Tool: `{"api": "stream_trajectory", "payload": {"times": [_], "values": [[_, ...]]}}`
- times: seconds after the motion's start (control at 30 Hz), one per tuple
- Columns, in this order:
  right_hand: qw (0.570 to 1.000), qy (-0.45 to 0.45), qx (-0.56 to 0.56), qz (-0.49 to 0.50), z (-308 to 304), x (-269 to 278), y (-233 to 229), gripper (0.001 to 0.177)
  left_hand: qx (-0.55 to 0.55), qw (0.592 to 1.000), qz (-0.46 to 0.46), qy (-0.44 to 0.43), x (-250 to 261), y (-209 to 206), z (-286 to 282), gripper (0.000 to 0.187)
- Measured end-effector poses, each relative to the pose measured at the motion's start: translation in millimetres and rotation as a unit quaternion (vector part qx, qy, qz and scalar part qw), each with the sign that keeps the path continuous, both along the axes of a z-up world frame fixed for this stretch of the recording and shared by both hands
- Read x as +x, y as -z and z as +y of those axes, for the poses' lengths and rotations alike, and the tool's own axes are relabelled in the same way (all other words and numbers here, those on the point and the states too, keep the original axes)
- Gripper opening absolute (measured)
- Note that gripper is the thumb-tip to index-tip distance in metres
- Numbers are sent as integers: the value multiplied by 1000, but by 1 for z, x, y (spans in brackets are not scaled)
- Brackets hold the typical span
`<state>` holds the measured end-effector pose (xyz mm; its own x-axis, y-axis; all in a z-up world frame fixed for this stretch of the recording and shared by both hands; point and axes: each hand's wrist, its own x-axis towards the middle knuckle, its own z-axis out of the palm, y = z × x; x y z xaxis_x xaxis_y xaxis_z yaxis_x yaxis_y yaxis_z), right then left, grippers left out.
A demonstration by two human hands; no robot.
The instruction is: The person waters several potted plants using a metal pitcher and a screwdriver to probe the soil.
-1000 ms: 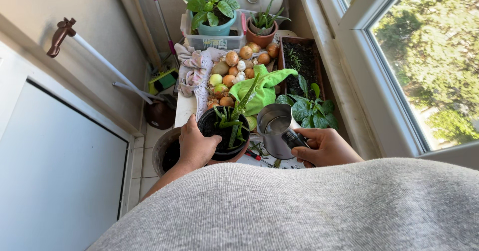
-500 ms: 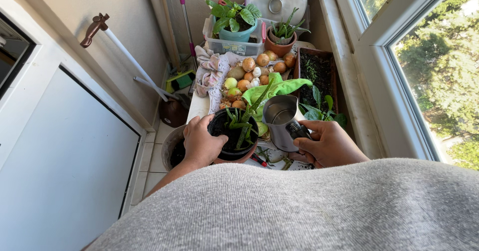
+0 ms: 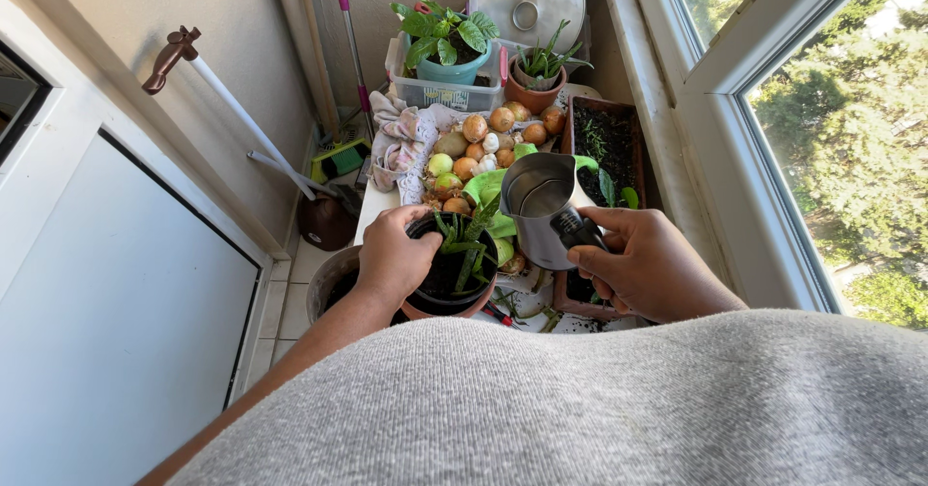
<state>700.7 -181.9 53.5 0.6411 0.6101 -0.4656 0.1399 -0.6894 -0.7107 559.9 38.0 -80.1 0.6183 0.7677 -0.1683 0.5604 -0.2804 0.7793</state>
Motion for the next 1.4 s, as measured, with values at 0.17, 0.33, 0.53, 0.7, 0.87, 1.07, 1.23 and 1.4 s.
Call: {"api": "stream_trajectory", "payload": {"times": [0.17,0.33,0.53,0.7,0.87,1.07,1.23,1.4], "values": [[998,0,-21,-54,6,-1,-10,58,-58,998,-33,17,17,-32,1,35],[995,0,-46,-91,15,-6,-20,55,-100,993,56,32,33,-55,-4,30],[986,-9,-78,-150,23,-10,-23,59,-113,990,75,49,41,-44,-2,26],[979,-18,-61,-193,26,-10,-17,60,-86,986,121,75,47,-34,1,26],[979,-6,-69,-192,26,-13,-13,57,-113,986,85,84,50,-27,3,26],[970,-24,-31,-240,24,-12,-4,57,-100,984,121,80,45,-42,-1,24],[967,-27,-24,-253,21,-15,2,57,-132,988,52,59,43,-31,3,42],[973,-26,-45,-224,18,-15,6,57,-96,986,126,46,35,-29,5,64]]}}
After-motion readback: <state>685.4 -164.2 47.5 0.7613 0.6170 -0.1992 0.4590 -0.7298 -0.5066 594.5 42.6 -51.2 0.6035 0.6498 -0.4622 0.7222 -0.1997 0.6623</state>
